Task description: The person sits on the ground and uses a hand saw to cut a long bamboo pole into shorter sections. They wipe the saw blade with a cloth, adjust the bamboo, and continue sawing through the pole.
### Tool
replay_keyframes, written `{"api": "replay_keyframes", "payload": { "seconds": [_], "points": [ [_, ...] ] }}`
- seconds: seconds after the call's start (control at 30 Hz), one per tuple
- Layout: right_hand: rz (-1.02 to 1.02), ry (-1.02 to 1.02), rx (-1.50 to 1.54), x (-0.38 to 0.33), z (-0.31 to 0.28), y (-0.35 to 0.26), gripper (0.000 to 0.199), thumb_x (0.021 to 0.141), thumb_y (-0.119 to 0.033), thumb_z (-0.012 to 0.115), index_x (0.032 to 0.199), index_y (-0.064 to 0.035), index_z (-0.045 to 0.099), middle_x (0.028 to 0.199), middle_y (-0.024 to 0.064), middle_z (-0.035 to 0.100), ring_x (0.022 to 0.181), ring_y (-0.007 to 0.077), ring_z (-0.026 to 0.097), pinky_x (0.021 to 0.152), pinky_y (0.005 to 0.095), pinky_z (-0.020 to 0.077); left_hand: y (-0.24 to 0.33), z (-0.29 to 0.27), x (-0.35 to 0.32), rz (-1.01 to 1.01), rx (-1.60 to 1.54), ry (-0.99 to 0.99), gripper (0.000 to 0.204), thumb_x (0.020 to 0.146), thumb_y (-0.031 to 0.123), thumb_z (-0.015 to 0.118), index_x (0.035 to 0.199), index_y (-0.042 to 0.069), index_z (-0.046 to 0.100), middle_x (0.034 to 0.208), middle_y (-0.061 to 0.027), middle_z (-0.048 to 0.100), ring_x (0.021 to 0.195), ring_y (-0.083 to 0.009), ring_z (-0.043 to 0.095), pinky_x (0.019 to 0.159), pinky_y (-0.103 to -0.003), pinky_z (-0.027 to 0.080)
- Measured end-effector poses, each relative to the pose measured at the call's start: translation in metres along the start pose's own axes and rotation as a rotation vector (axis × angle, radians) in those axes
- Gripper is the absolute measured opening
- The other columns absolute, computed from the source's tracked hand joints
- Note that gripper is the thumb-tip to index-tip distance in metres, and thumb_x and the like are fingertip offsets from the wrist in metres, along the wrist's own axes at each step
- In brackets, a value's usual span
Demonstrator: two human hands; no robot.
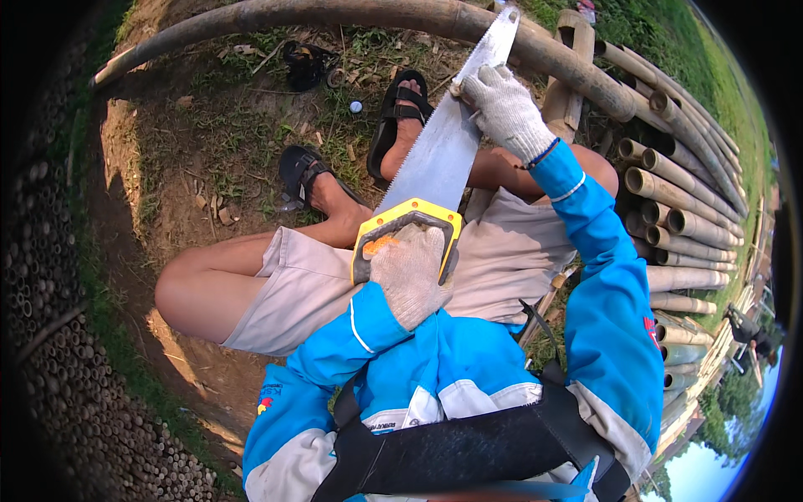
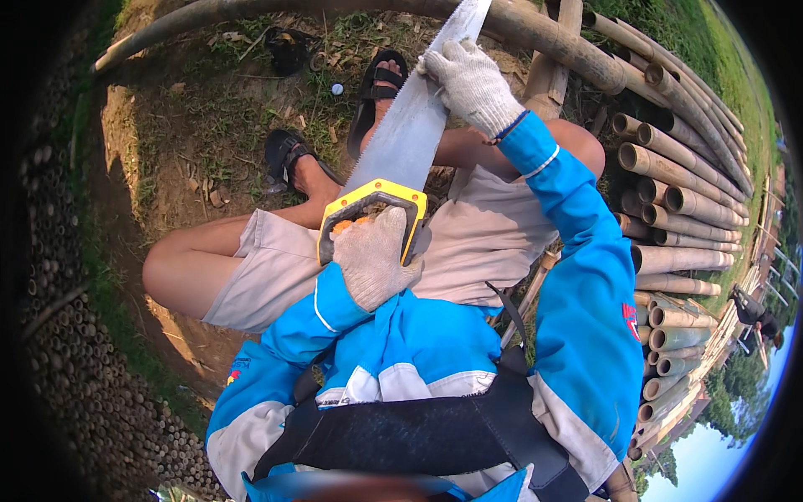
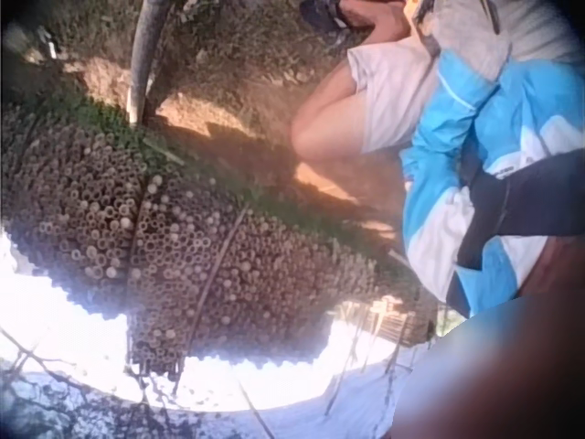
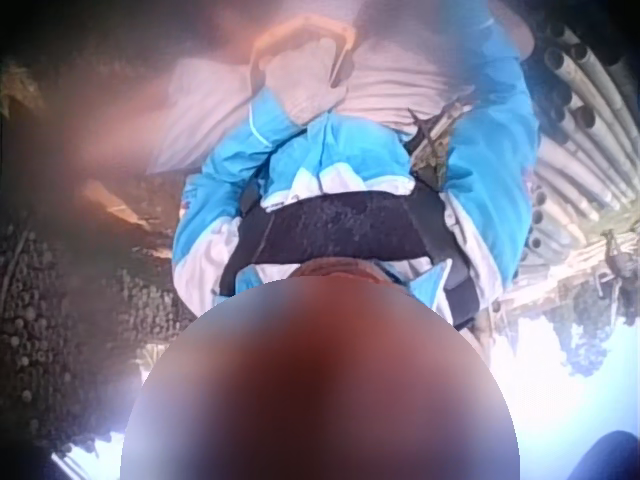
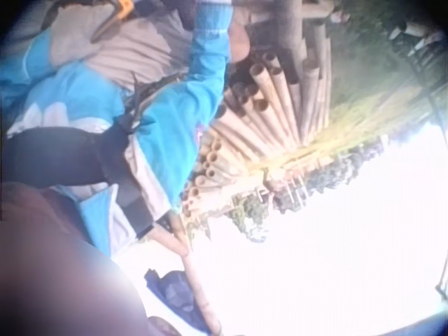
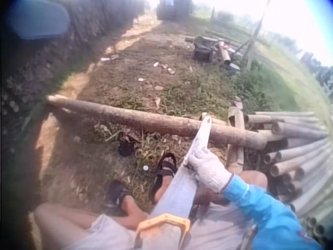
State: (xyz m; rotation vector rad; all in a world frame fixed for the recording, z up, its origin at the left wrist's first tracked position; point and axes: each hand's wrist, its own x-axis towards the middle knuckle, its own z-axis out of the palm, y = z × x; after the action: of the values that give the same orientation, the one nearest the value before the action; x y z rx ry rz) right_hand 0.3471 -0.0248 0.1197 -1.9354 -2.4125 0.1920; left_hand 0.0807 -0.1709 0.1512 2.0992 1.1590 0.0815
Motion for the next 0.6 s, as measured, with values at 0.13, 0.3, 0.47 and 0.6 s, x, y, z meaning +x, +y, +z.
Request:
{"api": "replay_keyframes", "payload": {
  "seconds": [0.13,0.3,0.47,0.6],
  "points": [
    [-0.105,-0.012,0.034,-0.003,0.005,-0.011,0.045,0.078,-0.011,0.08,0.121,-0.0143,0.068,0.113,0.0141,0.065,0.108,0.0381,0.065,0.09,0.0512,0.0582,0.002,0.0,0.0,-0.001,0.029,-0.021,0.049,0.077,0.033,0.083,0.112,0.004,0.065,0.088,-0.0212,0.074,0.077,-0.0428,0.074,0.071,-0.055,0.058],
    [-0.581,0.003,0.364,-0.051,0.024,-0.091,0.041,0.08,-0.015,0.075,0.119,-0.0087,0.068,0.111,0.0137,0.064,0.116,0.0354,0.065,0.101,0.0475,0.0541,0.004,-0.002,0.004,-0.022,0.035,-0.075,0.05,0.077,0.033,0.084,0.112,0.005,0.063,0.089,-0.0205,0.074,0.077,-0.0431,0.074,0.071,-0.055,0.057],
    [-0.44,-0.023,0.222,-0.04,0.029,-0.045,0.057,0.077,-0.016,0.083,0.131,-0.0109,0.068,0.121,0.0137,0.064,0.118,0.0358,0.063,0.104,0.0465,0.0538,-0.002,-0.002,0.005,0.016,0.018,-0.03,0.045,0.078,0.035,0.083,0.105,0.005,0.063,0.087,-0.0184,0.073,0.077,-0.0427,0.073,0.071,-0.055,0.057],
    [-0.165,0.107,-0.002,-0.005,0.032,0.024,0.061,0.075,-0.016,0.088,0.132,-0.0148,0.067,0.124,0.0125,0.064,0.123,0.0364,0.062,0.104,0.0477,0.056,-0.003,0.004,0.005,0.006,0.01,-0.004,0.042,0.078,0.035,0.083,0.1,0.006,0.062,0.087,-0.0181,0.073,0.077,-0.0424,0.073,0.072,-0.055,0.056]
  ]
}}
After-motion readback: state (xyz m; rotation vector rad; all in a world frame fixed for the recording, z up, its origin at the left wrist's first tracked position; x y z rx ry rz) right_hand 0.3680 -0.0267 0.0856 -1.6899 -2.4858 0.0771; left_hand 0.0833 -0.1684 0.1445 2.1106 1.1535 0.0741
